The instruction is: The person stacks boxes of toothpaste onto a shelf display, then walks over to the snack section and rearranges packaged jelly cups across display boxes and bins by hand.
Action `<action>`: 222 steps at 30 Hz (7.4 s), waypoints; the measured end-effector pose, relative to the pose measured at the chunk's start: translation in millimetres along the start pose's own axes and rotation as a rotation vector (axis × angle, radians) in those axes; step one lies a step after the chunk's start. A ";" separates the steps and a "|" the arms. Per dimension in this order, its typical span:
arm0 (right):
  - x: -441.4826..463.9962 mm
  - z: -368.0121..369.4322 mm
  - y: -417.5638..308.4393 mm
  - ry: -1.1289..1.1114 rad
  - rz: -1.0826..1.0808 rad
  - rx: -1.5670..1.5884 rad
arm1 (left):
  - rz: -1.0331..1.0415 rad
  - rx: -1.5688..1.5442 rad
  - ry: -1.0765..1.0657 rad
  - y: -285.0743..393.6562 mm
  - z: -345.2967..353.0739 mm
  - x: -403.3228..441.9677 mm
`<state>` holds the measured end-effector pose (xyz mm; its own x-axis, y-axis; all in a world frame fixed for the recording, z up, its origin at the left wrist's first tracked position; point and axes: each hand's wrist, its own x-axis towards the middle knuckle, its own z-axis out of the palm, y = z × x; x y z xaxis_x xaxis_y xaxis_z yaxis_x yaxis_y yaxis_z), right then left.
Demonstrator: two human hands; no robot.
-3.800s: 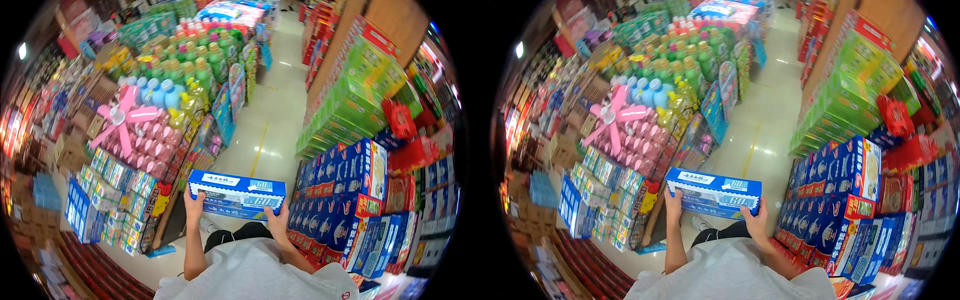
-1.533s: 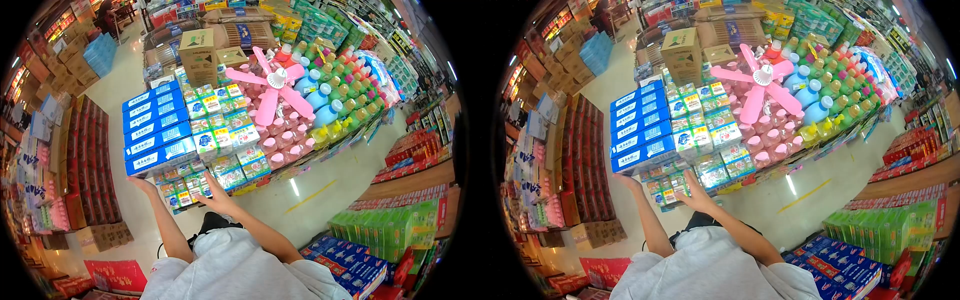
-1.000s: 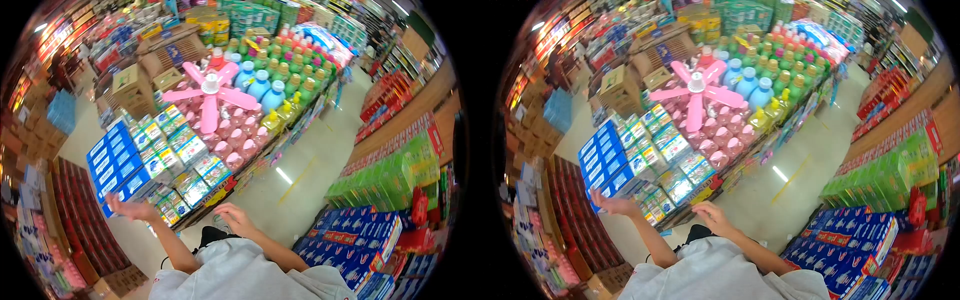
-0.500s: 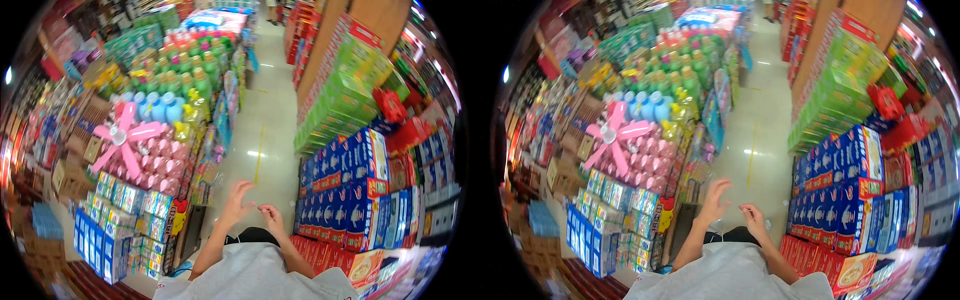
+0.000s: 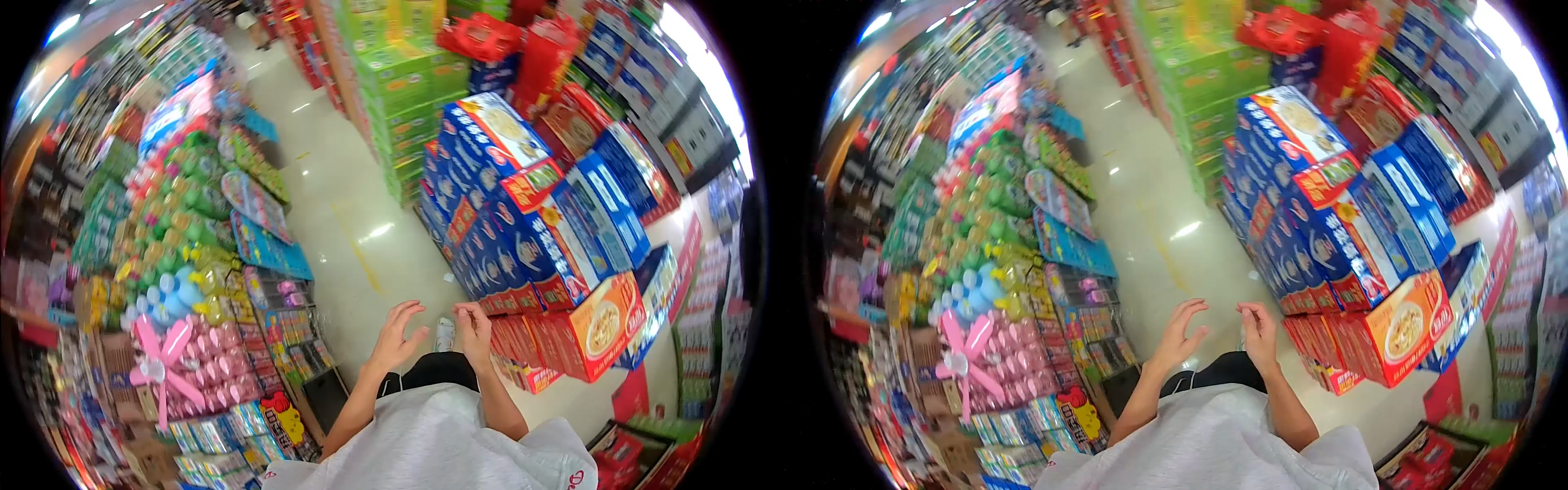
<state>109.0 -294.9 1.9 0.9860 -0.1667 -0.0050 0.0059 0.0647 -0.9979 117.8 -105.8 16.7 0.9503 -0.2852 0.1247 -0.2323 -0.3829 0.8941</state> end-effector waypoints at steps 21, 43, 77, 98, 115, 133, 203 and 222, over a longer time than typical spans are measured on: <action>58.8 -237.2 -46.5 0.769 -0.234 -0.549 | 0.194 -0.224 -0.246 58.9 136.4 160.2; 69.7 -255.2 -34.1 0.771 -0.256 0.015 | 0.127 -0.184 -0.210 69.1 221.5 313.4; 32.7 -310.0 57.8 0.737 -0.069 -0.098 | 0.275 -0.547 0.073 36.6 180.0 231.8; 63.6 -192.8 -53.0 0.590 0.051 0.317 | -0.358 -0.555 0.139 37.7 105.3 169.0; 102.4 -72.7 -130.4 -0.493 -0.230 0.561 | -0.239 -0.878 0.838 95.6 -46.6 11.2; 32.3 33.6 -135.4 -0.539 0.008 0.541 | -0.256 -0.777 1.160 128.5 -91.4 -121.5; -389.9 371.9 110.4 -1.828 -0.924 -0.153 | -1.249 -0.099 1.928 53.4 21.7 -620.6; -391.3 374.0 114.1 -1.717 -0.983 -0.263 | -1.030 0.049 2.025 57.0 24.9 -648.5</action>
<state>-213.7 145.7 -85.8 -0.2379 0.9073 0.3467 0.6838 0.4100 -0.6037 -516.9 35.4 -23.9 -0.3951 0.9166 -0.0619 0.3400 0.2085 0.9170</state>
